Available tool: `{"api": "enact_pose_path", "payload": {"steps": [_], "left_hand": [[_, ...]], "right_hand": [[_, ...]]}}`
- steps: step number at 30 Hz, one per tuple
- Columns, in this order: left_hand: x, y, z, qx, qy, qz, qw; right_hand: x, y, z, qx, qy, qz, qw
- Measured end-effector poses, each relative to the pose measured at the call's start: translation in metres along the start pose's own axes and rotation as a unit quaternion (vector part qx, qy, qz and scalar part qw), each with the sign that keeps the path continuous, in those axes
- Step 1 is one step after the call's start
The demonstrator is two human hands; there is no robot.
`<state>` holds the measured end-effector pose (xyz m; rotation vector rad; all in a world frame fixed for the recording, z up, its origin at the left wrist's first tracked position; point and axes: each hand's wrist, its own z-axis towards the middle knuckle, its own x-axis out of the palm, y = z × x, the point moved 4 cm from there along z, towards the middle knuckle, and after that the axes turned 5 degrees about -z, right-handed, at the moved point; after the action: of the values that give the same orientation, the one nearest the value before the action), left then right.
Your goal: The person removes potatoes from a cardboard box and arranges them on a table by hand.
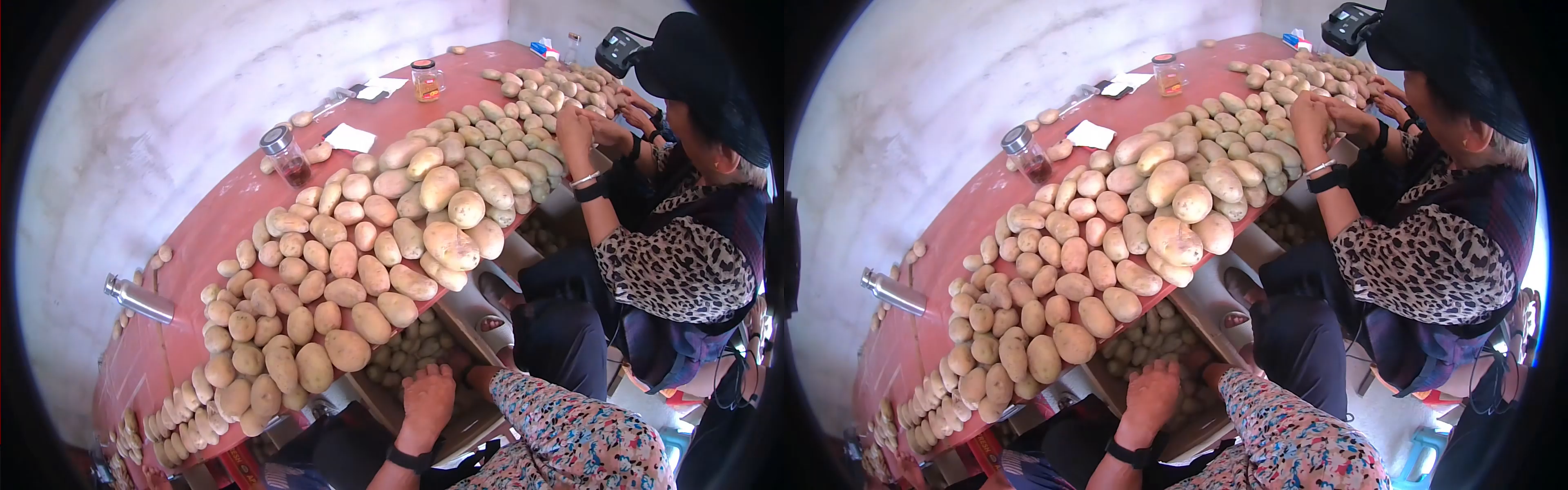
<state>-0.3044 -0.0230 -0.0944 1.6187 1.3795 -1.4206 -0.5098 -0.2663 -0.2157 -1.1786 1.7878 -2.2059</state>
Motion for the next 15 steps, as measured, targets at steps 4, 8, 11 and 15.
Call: {"api": "enact_pose_path", "payload": {"steps": [4, 8, 11, 15], "left_hand": [[0.003, 0.000, 0.000, 0.017, 0.016, 0.020, 1.000], [0.002, -0.002, 0.000, 0.022, 0.010, 0.006, 1.000], [0.006, 0.001, 0.000, 0.014, 0.013, -0.001, 1.000], [0.005, 0.001, 0.001, 0.015, 0.008, 0.007, 1.000]], "right_hand": [[0.171, -0.077, 0.031, 0.095, 0.094, -0.157, 0.979], [0.238, -0.109, 0.041, 0.115, 0.145, -0.202, 0.962], [0.246, -0.131, 0.044, 0.102, 0.139, -0.205, 0.964], [0.237, -0.145, 0.042, 0.047, 0.083, -0.198, 0.975]]}}
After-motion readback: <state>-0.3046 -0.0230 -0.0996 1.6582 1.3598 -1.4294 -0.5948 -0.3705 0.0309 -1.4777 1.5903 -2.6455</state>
